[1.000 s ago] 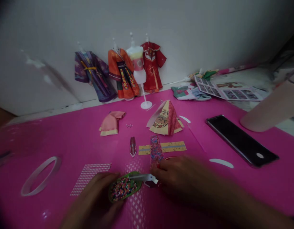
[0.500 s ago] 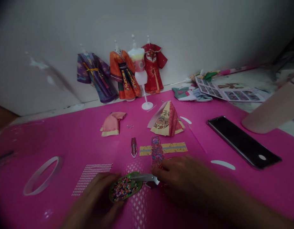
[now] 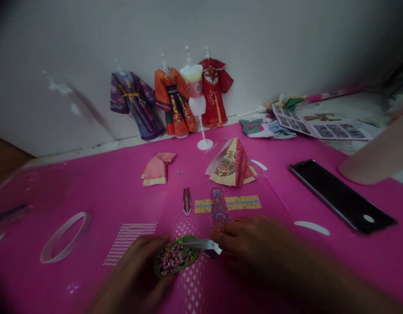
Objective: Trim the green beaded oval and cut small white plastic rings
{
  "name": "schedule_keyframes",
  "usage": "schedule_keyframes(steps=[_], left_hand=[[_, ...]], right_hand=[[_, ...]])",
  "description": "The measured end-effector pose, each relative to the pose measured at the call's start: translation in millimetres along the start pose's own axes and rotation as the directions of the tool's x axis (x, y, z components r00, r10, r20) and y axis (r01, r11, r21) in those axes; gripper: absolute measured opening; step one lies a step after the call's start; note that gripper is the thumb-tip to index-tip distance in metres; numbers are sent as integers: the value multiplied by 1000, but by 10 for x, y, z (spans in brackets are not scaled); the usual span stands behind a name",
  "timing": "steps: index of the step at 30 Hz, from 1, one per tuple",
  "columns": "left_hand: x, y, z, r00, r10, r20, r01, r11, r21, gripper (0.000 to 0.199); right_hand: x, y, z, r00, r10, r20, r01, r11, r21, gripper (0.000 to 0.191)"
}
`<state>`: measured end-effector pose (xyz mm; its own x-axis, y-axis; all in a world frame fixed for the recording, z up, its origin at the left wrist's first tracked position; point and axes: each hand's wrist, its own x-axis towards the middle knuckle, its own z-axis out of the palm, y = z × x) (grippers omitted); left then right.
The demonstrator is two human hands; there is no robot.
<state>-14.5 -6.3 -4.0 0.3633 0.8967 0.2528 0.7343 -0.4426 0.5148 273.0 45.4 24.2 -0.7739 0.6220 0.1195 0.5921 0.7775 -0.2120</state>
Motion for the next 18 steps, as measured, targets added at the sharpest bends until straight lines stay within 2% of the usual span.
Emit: schedule_keyframes(steps=[5,12,18], left_hand=[[7,13,-16,1000,6,-12,-6,1000,5,43],[-10,-7,-6,1000,6,-5,-6,1000,24,44],[7,0,-17,1000,-2,1,2,1000,13,44]], right_hand=[[-6,8,3,998,23,54,-24,999,22,36],[-18,19,22,1000,1,27,-1,1000,-9,34],[5,-3,14,1000,22,17,-22,1000,2,40]])
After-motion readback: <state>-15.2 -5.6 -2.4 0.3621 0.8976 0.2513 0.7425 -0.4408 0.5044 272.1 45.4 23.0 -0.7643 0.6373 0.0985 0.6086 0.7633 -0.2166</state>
